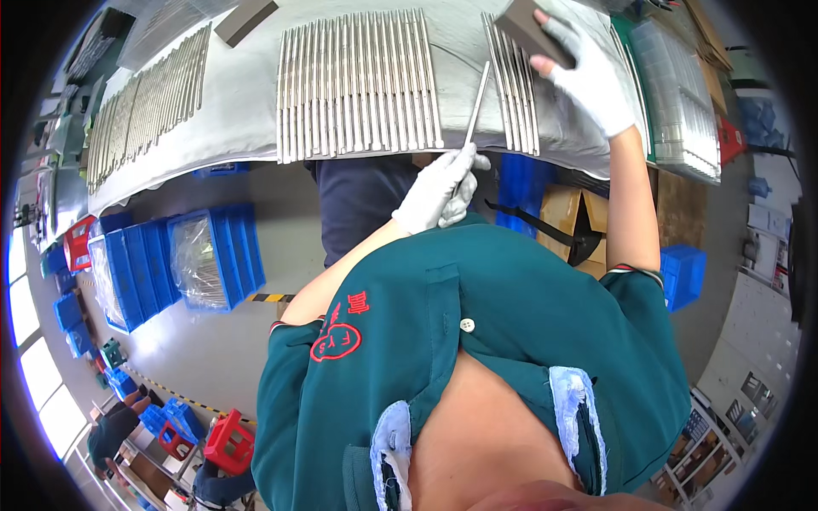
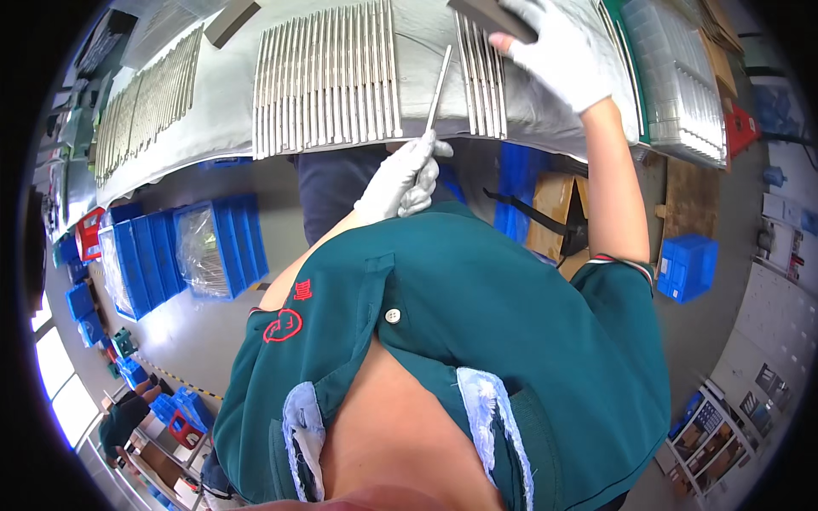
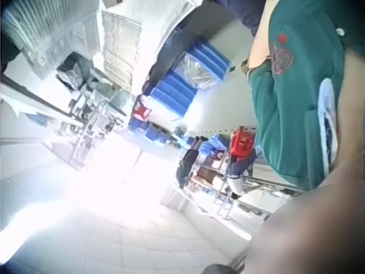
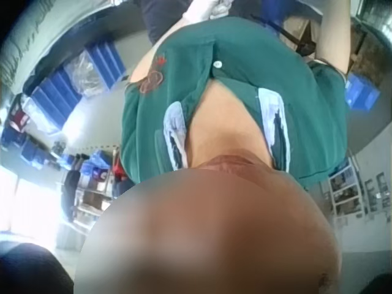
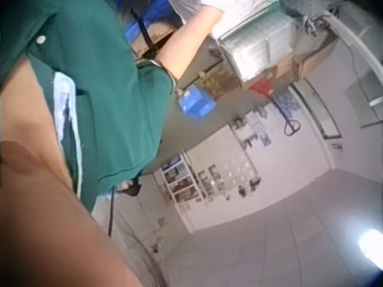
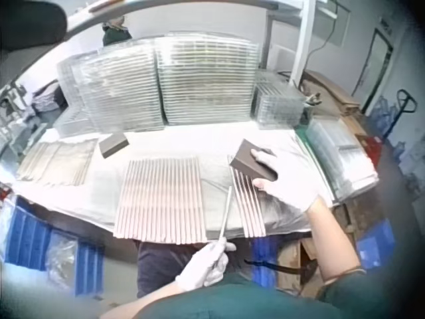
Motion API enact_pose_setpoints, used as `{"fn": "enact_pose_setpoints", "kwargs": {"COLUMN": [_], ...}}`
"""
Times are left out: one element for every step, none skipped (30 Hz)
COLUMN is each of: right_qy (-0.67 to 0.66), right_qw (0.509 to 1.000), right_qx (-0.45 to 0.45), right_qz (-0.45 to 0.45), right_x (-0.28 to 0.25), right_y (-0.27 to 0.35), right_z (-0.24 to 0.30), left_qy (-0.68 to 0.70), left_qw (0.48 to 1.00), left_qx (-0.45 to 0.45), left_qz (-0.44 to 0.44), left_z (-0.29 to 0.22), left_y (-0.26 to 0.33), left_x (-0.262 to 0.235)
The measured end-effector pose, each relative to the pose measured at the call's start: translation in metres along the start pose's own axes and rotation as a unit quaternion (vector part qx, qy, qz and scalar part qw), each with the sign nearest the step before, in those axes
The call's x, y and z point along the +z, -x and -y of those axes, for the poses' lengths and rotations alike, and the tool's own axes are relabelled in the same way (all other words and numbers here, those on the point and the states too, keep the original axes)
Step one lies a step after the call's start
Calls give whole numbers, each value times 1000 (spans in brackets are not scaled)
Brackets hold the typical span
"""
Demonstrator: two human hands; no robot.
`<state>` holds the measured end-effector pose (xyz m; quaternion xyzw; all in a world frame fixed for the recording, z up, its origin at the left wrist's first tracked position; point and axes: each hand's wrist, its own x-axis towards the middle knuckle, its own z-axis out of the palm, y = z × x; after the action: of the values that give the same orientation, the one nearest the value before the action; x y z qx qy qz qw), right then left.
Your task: The person is sanding a series of long metal rods laid out on a workbench using a hand-held sanding block.
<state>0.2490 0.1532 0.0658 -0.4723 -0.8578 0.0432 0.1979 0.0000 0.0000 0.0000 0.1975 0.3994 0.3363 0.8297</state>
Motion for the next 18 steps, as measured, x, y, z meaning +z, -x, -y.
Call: {"fn": "enact_pose_setpoints", "kwargs": {"right_qy": [-104, -54, -74, -39, -26, -11, -1, 13, 36, 63, 88, 69, 44, 37, 36, 35, 38, -89], "right_qw": [994, 996, 997, 998, 998, 1000, 1000, 1000, 998, 993, 986, 987, 984, 985, 986, 986, 987, 989], "right_qx": [30, 65, 29, 51, 47, 27, 4, 9, -58, -97, -135, -145, -173, -168, -162, -157, -148, -90], "right_qz": [13, 35, 12, 23, 20, 11, 1, 0, 6, 23, 40, 27, 8, 24, 32, 42, 58, 79], "right_x": [2, -2, -4, -6, -8, -7, -7, -9, -10, -7, 1, 20, 35, 37, 31, 16, 3, -3], "right_y": [3, 19, 24, 33, 39, 43, 45, 45, 43, 38, 32, 26, 19, 12, 12, 12, 12, 11], "right_z": [3, 8, 7, 10, 13, 19, 23, 28, 33, 38, 45, 57, 67, 68, 66, 58, 52, 48], "left_qy": [-10, -20, 1, 27, 53, 53, 63, 72, 78, 75, 71, 66, 73, 78, 83, 82, 82, 81], "left_qw": [1000, 1000, 1000, 999, 998, 998, 998, 997, 997, 997, 997, 998, 997, 997, 996, 996, 996, 997], "left_qx": [12, 24, 25, 16, 8, 10, 7, 6, 0, 5, 5, 4, 5, 8, 11, 9, 8, 0], "left_qz": [-2, -5, 11, 21, 31, 32, 26, 21, 10, 10, 6, 0, 3, 7, 11, 12, 14, 8], "left_z": [-1, -1, -5, -5, -4, -3, -1, 1, 1, 1, 1, 1, 2, 2, 1, 0, -1, -1], "left_y": [-1, -1, -10, -9, -9, -7, -9, -11, -12, -13, -13, -13, -12, -11, -9, -9, -10, -10], "left_x": [1, 2, 1, 0, -1, -3, -2, 0, 1, 1, 0, 0, 0, -1, -2, -2, -2, -1]}}
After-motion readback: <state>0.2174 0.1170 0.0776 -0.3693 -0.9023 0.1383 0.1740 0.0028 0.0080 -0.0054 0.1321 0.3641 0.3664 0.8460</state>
